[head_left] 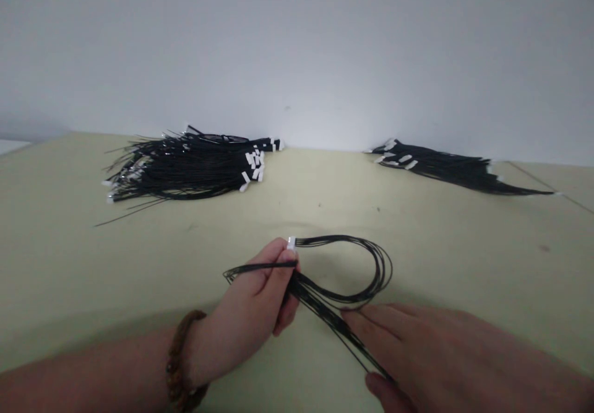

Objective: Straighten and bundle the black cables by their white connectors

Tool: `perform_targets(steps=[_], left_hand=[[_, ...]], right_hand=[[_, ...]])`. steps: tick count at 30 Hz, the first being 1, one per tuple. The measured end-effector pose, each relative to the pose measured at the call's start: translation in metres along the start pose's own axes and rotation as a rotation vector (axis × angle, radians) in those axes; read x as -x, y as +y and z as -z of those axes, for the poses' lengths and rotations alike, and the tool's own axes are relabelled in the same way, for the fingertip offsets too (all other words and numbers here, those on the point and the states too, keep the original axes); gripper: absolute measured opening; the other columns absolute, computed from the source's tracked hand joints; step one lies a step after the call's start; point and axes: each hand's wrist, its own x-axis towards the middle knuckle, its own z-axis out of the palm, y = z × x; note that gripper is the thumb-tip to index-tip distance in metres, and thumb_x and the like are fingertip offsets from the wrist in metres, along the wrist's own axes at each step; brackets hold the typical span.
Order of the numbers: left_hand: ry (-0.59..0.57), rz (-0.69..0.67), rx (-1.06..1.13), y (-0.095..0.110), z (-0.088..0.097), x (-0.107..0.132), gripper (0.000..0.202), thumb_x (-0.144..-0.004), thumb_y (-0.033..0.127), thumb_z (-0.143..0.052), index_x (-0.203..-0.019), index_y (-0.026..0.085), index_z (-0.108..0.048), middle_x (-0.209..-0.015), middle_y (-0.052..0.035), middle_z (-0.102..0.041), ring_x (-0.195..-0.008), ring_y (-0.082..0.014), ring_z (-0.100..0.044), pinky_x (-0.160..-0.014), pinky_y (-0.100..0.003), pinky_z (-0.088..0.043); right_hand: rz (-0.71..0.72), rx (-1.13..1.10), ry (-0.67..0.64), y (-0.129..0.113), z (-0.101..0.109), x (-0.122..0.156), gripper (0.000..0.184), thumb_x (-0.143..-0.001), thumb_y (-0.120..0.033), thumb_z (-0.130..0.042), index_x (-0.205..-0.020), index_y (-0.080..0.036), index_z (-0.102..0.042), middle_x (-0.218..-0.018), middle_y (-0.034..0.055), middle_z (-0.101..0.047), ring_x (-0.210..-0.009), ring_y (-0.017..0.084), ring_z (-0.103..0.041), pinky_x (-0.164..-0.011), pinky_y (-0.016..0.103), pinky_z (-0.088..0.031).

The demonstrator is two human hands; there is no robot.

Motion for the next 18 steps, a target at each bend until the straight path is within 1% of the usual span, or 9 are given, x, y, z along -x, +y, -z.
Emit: perform_targets(steps=[2, 5, 7, 9, 11, 14, 16, 18], left_hand=[[-0.018, -0.011, -0.025, 0.0, 0.001, 0.001, 0.037, -0.083, 0.052, -0.034, -0.068, 0.019, -0.041, -0.039, 0.0092, -0.039, -0.034, -0.0003, -0.032, -0.035, -0.008, -0.025], [-0.061, -0.019, -0.014, 0.0, 0.0, 0.002, 0.038, -0.083, 0.052, -0.035, -0.066, 0.018, -0.041, -0.039, 0.009, -0.038, -0.035, 0.0007, -0.032, -0.035, -0.007, -0.025], [-0.09, -0.009, 0.02, 0.0, -0.002, 0.003, 0.037, -0.082, 0.052, -0.036, -0.067, 0.018, -0.04, -0.04, 0.0095, -0.038, -0.034, 0.0009, -0.031, -0.033, -0.006, -0.024], [-0.109, 0.023, 0.07, 0.0, -0.004, 0.005, 0.035, -0.082, 0.051, -0.037, -0.068, 0.019, -0.038, -0.041, 0.0103, -0.038, -0.033, 0.0011, -0.03, -0.033, -0.006, -0.023], [-0.132, 0.051, 0.125, 0.002, -0.007, 0.006, 0.032, -0.082, 0.049, -0.039, -0.069, 0.02, -0.035, -0.042, 0.0112, -0.037, -0.034, 0.0016, -0.03, -0.033, -0.005, -0.024], [-0.157, 0.078, 0.178, 0.004, -0.008, 0.006, 0.027, -0.083, 0.043, -0.039, -0.069, 0.02, -0.034, -0.044, 0.0119, -0.035, -0.035, 0.0022, -0.029, -0.034, -0.004, -0.024], [-0.147, 0.092, 0.182, 0.004, -0.008, 0.006, 0.023, -0.083, 0.04, -0.038, -0.072, 0.02, -0.035, -0.044, 0.0121, -0.035, -0.035, 0.0018, -0.03, -0.033, -0.005, -0.022], [-0.139, 0.082, 0.165, 0.002, -0.007, 0.005, 0.022, -0.083, 0.041, -0.039, -0.075, 0.02, -0.037, -0.044, 0.012, -0.035, -0.035, 0.0012, -0.031, -0.032, -0.006, -0.022]], right_hand=[[-0.007, -0.045, -0.017, -0.006, 0.0, -0.006, 0.021, -0.063, -0.012, -0.052, -0.078, -0.019, -0.063, -0.077, -0.0008, -0.067, -0.055, 0.015, -0.06, -0.05, 0.027, -0.047], [-0.113, -0.158, -0.061, -0.01, 0.002, -0.014, 0.015, -0.071, -0.015, -0.052, -0.08, -0.021, -0.062, -0.077, -0.0016, -0.066, -0.058, 0.015, -0.059, -0.053, 0.028, -0.045], [-0.172, -0.224, -0.038, -0.01, 0.003, -0.021, 0.015, -0.076, -0.016, -0.05, -0.08, -0.023, -0.063, -0.074, -0.0035, -0.065, -0.062, 0.014, -0.06, -0.057, 0.028, -0.043], [-0.192, -0.278, 0.003, -0.009, 0.001, -0.028, 0.017, -0.081, -0.018, -0.047, -0.075, -0.024, -0.063, -0.07, -0.0051, -0.063, -0.061, 0.013, -0.058, -0.058, 0.027, -0.039], [-0.172, -0.317, 0.005, -0.006, -0.002, -0.033, 0.021, -0.083, -0.019, -0.047, -0.069, -0.022, -0.061, -0.067, -0.0059, -0.062, -0.057, 0.011, -0.054, -0.056, 0.026, -0.036], [-0.11, -0.322, 0.023, -0.003, -0.007, -0.037, 0.021, -0.082, -0.017, -0.048, -0.063, -0.02, -0.057, -0.062, -0.0058, -0.059, -0.053, 0.009, -0.049, -0.054, 0.025, -0.031], [-0.061, -0.271, 0.063, -0.002, -0.009, -0.036, 0.019, -0.08, -0.016, -0.049, -0.062, -0.018, -0.056, -0.06, -0.0048, -0.056, -0.053, 0.01, -0.047, -0.054, 0.026, -0.03], [0.002, -0.182, 0.113, -0.002, -0.01, -0.035, 0.019, -0.079, -0.015, -0.049, -0.061, -0.018, -0.054, -0.058, -0.0039, -0.053, -0.052, 0.011, -0.045, -0.053, 0.027, -0.027]])
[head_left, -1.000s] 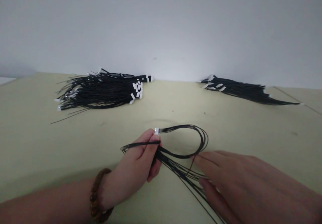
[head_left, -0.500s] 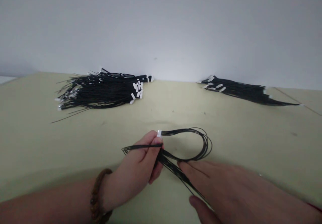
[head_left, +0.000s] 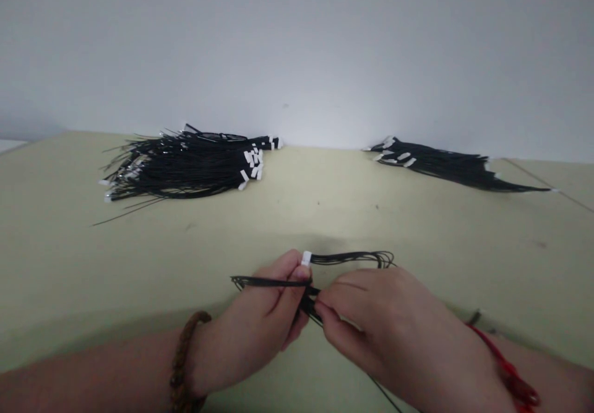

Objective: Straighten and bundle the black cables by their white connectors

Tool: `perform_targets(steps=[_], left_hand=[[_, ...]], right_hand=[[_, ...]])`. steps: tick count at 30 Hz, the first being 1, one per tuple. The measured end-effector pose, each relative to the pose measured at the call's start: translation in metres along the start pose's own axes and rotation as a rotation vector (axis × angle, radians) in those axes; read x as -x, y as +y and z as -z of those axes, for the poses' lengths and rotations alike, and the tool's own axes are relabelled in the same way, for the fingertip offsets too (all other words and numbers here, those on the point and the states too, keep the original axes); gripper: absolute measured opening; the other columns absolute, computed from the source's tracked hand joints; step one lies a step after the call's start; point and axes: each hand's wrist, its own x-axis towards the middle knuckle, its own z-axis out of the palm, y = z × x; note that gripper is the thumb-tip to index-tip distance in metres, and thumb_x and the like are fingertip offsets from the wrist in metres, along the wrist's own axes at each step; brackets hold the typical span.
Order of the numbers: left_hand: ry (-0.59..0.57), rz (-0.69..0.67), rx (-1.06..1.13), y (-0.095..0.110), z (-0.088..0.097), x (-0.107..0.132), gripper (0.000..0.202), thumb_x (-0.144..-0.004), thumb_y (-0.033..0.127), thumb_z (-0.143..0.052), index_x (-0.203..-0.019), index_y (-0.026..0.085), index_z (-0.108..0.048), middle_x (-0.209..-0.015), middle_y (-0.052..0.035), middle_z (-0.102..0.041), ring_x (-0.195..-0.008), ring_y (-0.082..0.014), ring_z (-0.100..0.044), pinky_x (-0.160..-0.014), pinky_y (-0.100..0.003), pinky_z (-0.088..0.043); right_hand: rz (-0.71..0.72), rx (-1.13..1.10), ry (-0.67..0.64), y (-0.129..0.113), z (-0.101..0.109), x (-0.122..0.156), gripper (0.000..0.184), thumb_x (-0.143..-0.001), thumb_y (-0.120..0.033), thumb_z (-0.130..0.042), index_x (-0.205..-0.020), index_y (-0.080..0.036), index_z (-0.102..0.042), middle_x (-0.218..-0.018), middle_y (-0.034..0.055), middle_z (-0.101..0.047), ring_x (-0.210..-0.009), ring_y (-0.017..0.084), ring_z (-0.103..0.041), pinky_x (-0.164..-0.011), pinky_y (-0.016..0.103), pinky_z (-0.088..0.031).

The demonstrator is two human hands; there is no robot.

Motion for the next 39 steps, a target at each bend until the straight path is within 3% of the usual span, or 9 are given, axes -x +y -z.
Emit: perform_targets(steps=[4, 7, 14, 16, 19, 23, 30, 34, 39], left_hand=[[-0.055, -0.078, -0.111, -0.001, 0.003, -0.001, 0.029, -0.082, 0.046, -0.038, -0.073, 0.019, -0.04, -0.042, 0.0109, -0.037, -0.034, 0.0009, -0.032, -0.033, -0.007, -0.023], [-0.066, -0.061, -0.116, 0.002, 0.003, 0.0, 0.027, -0.083, 0.044, -0.038, -0.072, 0.019, -0.039, -0.042, 0.0108, -0.037, -0.034, 0.0009, -0.031, -0.033, -0.007, -0.022], [-0.078, 0.017, -0.133, 0.003, 0.007, 0.0, 0.032, -0.082, 0.051, -0.035, -0.075, 0.021, -0.041, -0.037, 0.0104, -0.037, -0.031, -0.0009, -0.029, -0.03, -0.008, -0.021], [-0.085, 0.021, -0.143, 0.002, 0.009, -0.001, 0.035, -0.082, 0.053, -0.034, -0.073, 0.02, -0.041, -0.037, 0.0098, -0.038, -0.031, -0.0006, -0.03, -0.031, -0.008, -0.022], [-0.094, 0.017, -0.134, 0.001, 0.011, -0.002, 0.035, -0.082, 0.053, -0.033, -0.072, 0.02, -0.041, -0.037, 0.0098, -0.039, -0.031, -0.0003, -0.031, -0.032, -0.007, -0.024], [-0.074, 0.002, -0.156, 0.001, 0.011, -0.002, 0.036, -0.082, 0.054, -0.035, -0.071, 0.02, -0.041, -0.037, 0.0098, -0.039, -0.032, -0.0003, -0.032, -0.033, -0.007, -0.025], [-0.076, -0.006, -0.09, -0.001, 0.011, 0.0, 0.035, -0.083, 0.052, -0.034, -0.072, 0.019, -0.041, -0.038, 0.0097, -0.039, -0.032, -0.0001, -0.032, -0.034, -0.008, -0.024], [-0.089, -0.018, -0.085, -0.003, 0.012, 0.001, 0.036, -0.084, 0.051, -0.034, -0.072, 0.018, -0.041, -0.038, 0.0093, -0.04, -0.033, -0.0002, -0.032, -0.035, -0.009, -0.025], [-0.09, -0.02, -0.088, -0.003, 0.01, 0.001, 0.036, -0.084, 0.052, -0.034, -0.072, 0.019, -0.041, -0.038, 0.0098, -0.039, -0.033, -0.0001, -0.031, -0.034, -0.009, -0.024]], right_hand=[[0.118, 0.13, 0.096, -0.004, 0.001, -0.001, 0.019, -0.078, -0.014, -0.049, -0.059, -0.017, -0.051, -0.056, -0.0038, -0.049, -0.049, 0.011, -0.04, -0.052, 0.029, -0.024], [-0.032, 0.028, 0.045, -0.007, 0.009, -0.004, 0.015, -0.075, -0.012, -0.05, -0.062, -0.018, -0.054, -0.055, -0.0049, -0.05, -0.047, 0.009, -0.038, -0.048, 0.027, -0.023], [-0.383, -1.232, -0.553, 0.032, 0.055, -0.008, 0.022, -0.084, -0.015, -0.041, -0.078, -0.014, -0.062, -0.06, 0.0001, -0.051, -0.049, 0.006, -0.047, -0.044, 0.017, -0.034], [-0.291, -1.283, -0.419, 0.049, 0.063, -0.009, 0.016, -0.084, -0.02, -0.051, -0.082, -0.016, -0.065, -0.063, 0.0011, -0.053, -0.055, 0.007, -0.049, -0.049, 0.018, -0.038], [-0.216, -1.241, 0.076, 0.059, 0.069, -0.012, 0.012, -0.081, -0.028, -0.058, -0.077, -0.021, -0.067, -0.074, 0.0015, -0.055, -0.071, 0.01, -0.052, -0.067, 0.022, -0.044], [-0.392, -1.44, 0.632, 0.045, 0.077, -0.014, 0.038, -0.096, -0.027, -0.027, -0.079, -0.027, -0.062, -0.073, -0.0021, -0.054, -0.059, 0.005, -0.048, -0.059, 0.016, -0.043], [-0.343, -0.628, 0.142, 0.007, 0.048, -0.001, 0.01, -0.086, -0.028, -0.05, -0.08, -0.02, -0.052, -0.061, -0.0036, -0.06, -0.048, 0.008, -0.054, -0.043, 0.018, -0.039], [-0.19, -0.041, 0.159, -0.001, 0.023, 0.006, 0.01, -0.085, -0.023, -0.048, -0.076, -0.019, -0.051, -0.055, -0.0042, -0.052, -0.044, 0.008, -0.045, -0.041, 0.022, -0.027], [-0.137, 0.089, 0.176, 0.003, 0.015, 0.006, 0.012, -0.083, -0.02, -0.047, -0.072, -0.018, -0.05, -0.051, -0.0045, -0.048, -0.04, 0.008, -0.04, -0.041, 0.023, -0.023]])
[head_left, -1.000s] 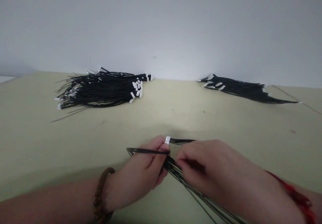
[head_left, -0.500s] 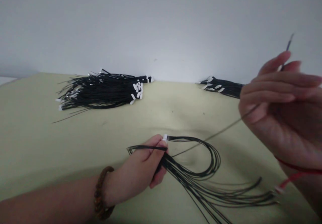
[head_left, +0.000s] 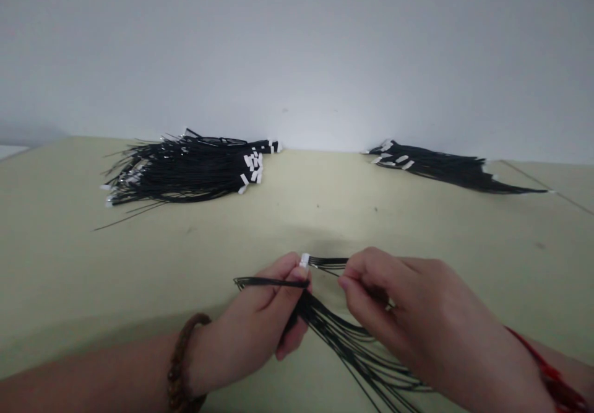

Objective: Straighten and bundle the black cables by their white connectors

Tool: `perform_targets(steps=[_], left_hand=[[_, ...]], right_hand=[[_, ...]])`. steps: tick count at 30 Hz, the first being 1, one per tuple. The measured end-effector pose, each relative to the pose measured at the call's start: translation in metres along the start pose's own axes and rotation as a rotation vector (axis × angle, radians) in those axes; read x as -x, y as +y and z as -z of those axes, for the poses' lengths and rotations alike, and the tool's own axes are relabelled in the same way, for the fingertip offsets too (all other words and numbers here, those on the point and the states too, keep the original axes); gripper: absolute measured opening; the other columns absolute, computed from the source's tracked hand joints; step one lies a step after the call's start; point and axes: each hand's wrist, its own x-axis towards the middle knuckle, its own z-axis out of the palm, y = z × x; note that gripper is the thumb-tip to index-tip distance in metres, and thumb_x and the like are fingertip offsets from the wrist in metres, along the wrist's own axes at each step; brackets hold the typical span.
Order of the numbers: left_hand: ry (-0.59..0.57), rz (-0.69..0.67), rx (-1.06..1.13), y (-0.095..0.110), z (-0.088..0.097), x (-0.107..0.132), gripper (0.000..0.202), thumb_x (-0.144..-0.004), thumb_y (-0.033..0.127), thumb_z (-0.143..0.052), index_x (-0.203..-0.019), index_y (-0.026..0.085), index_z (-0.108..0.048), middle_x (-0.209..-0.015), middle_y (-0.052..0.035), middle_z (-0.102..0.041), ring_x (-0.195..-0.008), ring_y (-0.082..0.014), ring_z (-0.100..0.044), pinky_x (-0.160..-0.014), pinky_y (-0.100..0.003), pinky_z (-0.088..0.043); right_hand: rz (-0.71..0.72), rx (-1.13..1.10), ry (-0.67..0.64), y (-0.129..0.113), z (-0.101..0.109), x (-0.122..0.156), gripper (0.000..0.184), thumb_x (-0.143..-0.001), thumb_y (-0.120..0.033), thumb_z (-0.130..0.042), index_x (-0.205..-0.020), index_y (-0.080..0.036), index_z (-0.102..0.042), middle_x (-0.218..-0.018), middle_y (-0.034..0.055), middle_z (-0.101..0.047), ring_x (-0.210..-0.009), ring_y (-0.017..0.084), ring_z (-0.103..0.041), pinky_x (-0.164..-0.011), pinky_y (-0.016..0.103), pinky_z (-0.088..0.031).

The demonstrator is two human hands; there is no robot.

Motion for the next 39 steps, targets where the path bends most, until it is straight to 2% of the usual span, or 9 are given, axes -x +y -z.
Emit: perform_targets(steps=[7, 12, 19, 25, 32, 36, 39], left_hand=[[-0.015, -0.024, 0.003, -0.002, 0.0, 0.001, 0.034, -0.084, 0.051, -0.035, -0.072, 0.019, -0.04, -0.039, 0.01, -0.038, -0.033, 0.0003, -0.029, -0.033, -0.009, -0.021], [0.017, -0.04, -0.012, 0.004, -0.004, 0.002, 0.033, -0.084, 0.049, -0.036, -0.07, 0.019, -0.039, -0.041, 0.0099, -0.038, -0.034, 0.0012, -0.029, -0.034, -0.008, -0.021], [0.053, -0.08, 0.016, 0.002, -0.005, 0.003, 0.032, -0.081, 0.047, -0.044, -0.069, 0.018, -0.038, -0.055, 0.0093, -0.034, -0.045, 0.0016, -0.032, -0.041, -0.009, -0.029], [0.045, -0.078, 0.006, 0.001, -0.003, 0.003, 0.032, -0.081, 0.048, -0.043, -0.07, 0.018, -0.039, -0.056, 0.0089, -0.034, -0.046, 0.001, -0.032, -0.042, -0.01, -0.029], [-0.06, -0.122, 0.025, 0.013, -0.004, 0.005, 0.03, -0.086, 0.04, -0.037, -0.066, 0.018, -0.036, -0.05, 0.0099, -0.033, -0.039, 0.0022, -0.028, -0.036, -0.007, -0.022], [-0.13, -0.13, 0.016, 0.013, -0.003, 0.005, 0.029, -0.085, 0.041, -0.037, -0.069, 0.018, -0.038, -0.049, 0.0096, -0.034, -0.039, 0.0016, -0.03, -0.036, -0.008, -0.021], [-0.137, -0.126, -0.026, 0.012, -0.001, 0.005, 0.029, -0.085, 0.043, -0.036, -0.071, 0.018, -0.039, -0.05, 0.0091, -0.036, -0.04, 0.0013, -0.031, -0.036, -0.008, -0.022]], right_hand=[[0.016, 0.023, -0.002, 0.0, -0.001, -0.001, 0.014, -0.083, -0.02, -0.047, -0.069, -0.018, -0.049, -0.049, -0.0047, -0.047, -0.039, 0.008, -0.04, -0.041, 0.023, -0.023], [0.019, 0.027, -0.007, -0.002, -0.001, -0.001, 0.015, -0.084, -0.023, -0.047, -0.07, -0.018, -0.048, -0.05, -0.0042, -0.047, -0.039, 0.009, -0.04, -0.041, 0.024, -0.023], [0.001, 0.028, -0.03, -0.007, 0.001, 0.0, 0.015, -0.085, -0.022, -0.045, -0.07, -0.019, -0.046, -0.051, -0.004, -0.048, -0.041, 0.01, -0.041, -0.043, 0.025, -0.023], [0.005, 0.027, -0.018, -0.009, 0.002, 0.001, 0.015, -0.085, -0.021, -0.045, -0.07, -0.019, -0.047, -0.052, -0.0039, -0.049, -0.041, 0.01, -0.042, -0.043, 0.025, -0.024], [0.008, 0.035, -0.035, -0.007, 0.0, 0.001, 0.016, -0.086, -0.022, -0.044, -0.071, -0.019, -0.048, -0.053, -0.0033, -0.049, -0.043, 0.011, -0.044, -0.044, 0.026, -0.024], [0.085, 0.041, 0.003, -0.006, -0.003, -0.001, 0.019, -0.088, -0.023, -0.045, -0.07, -0.019, -0.049, -0.057, -0.0037, -0.05, -0.048, 0.011, -0.046, -0.049, 0.028, -0.025], [0.14, 0.014, -0.003, -0.006, -0.005, -0.001, 0.018, -0.088, -0.019, -0.045, -0.07, -0.018, -0.047, -0.059, -0.004, -0.05, -0.051, 0.01, -0.046, -0.051, 0.028, -0.025]])
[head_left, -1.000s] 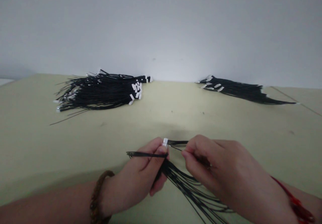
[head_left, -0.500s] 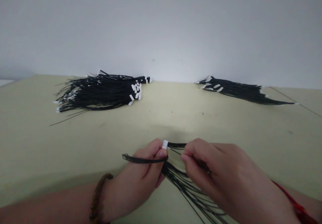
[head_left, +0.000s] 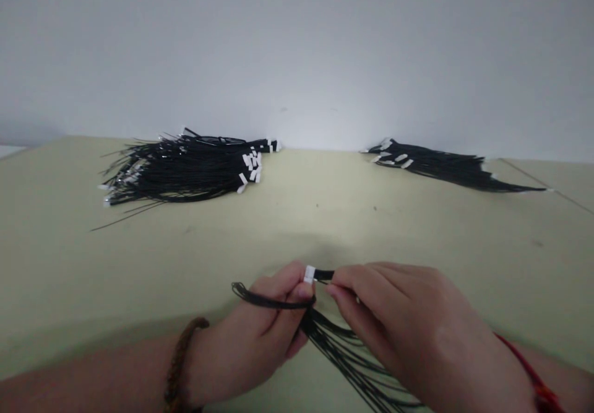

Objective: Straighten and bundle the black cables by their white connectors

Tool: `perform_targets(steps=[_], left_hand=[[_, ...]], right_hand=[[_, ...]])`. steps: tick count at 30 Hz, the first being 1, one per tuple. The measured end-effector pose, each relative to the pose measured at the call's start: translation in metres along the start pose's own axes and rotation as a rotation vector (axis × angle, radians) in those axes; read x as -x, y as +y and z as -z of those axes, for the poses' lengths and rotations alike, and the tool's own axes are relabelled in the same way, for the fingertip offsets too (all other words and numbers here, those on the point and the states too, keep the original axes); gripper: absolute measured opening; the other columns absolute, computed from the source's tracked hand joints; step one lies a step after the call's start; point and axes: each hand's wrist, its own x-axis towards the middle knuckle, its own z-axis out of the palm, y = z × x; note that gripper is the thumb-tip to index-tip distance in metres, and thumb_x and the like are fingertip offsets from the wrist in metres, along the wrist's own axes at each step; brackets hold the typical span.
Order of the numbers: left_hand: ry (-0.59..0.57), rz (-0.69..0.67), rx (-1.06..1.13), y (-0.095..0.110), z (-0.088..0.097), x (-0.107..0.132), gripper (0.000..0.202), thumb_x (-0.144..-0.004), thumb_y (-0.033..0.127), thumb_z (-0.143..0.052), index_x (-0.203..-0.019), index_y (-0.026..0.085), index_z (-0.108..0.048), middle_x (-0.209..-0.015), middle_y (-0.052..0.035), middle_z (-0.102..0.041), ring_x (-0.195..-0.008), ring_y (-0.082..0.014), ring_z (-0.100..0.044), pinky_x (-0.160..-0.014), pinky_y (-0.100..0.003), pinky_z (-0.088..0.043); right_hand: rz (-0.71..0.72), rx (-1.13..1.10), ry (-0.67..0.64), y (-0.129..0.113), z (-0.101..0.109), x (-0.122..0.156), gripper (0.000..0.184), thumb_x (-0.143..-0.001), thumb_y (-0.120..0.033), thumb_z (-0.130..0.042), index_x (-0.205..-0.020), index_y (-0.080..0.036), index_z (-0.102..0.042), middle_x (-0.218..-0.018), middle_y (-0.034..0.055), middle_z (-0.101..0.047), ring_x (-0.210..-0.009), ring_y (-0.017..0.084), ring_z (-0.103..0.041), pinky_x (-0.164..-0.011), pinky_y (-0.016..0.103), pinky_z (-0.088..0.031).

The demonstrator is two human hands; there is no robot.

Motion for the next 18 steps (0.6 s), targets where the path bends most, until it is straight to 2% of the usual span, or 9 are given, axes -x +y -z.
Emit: perform_targets(steps=[9, 18], left_hand=[[0.053, -0.031, -0.055, -0.0004, -0.0007, 0.0003, 0.03, -0.086, 0.041, -0.036, -0.068, 0.017, -0.039, -0.05, 0.0088, -0.035, -0.041, 0.0015, -0.029, -0.038, -0.008, -0.023], [0.008, -0.026, -0.212, 0.0013, 0.004, 0.0023, 0.031, -0.086, 0.042, -0.034, -0.068, 0.017, -0.039, -0.058, 0.0067, -0.036, -0.048, 0.0002, -0.031, -0.043, -0.009, -0.028]], right_hand=[[0.051, 0.004, -0.025, 0.0009, 0.0009, 0.0025, 0.017, -0.085, -0.013, -0.047, -0.07, -0.018, -0.041, -0.061, -0.0036, -0.046, -0.053, 0.012, -0.042, -0.053, 0.028, -0.025], [0.067, -0.024, -0.044, -0.0004, -0.0013, 0.0015, 0.018, -0.086, -0.013, -0.046, -0.069, -0.017, -0.043, -0.061, -0.0026, -0.047, -0.052, 0.012, -0.042, -0.052, 0.029, -0.025]])
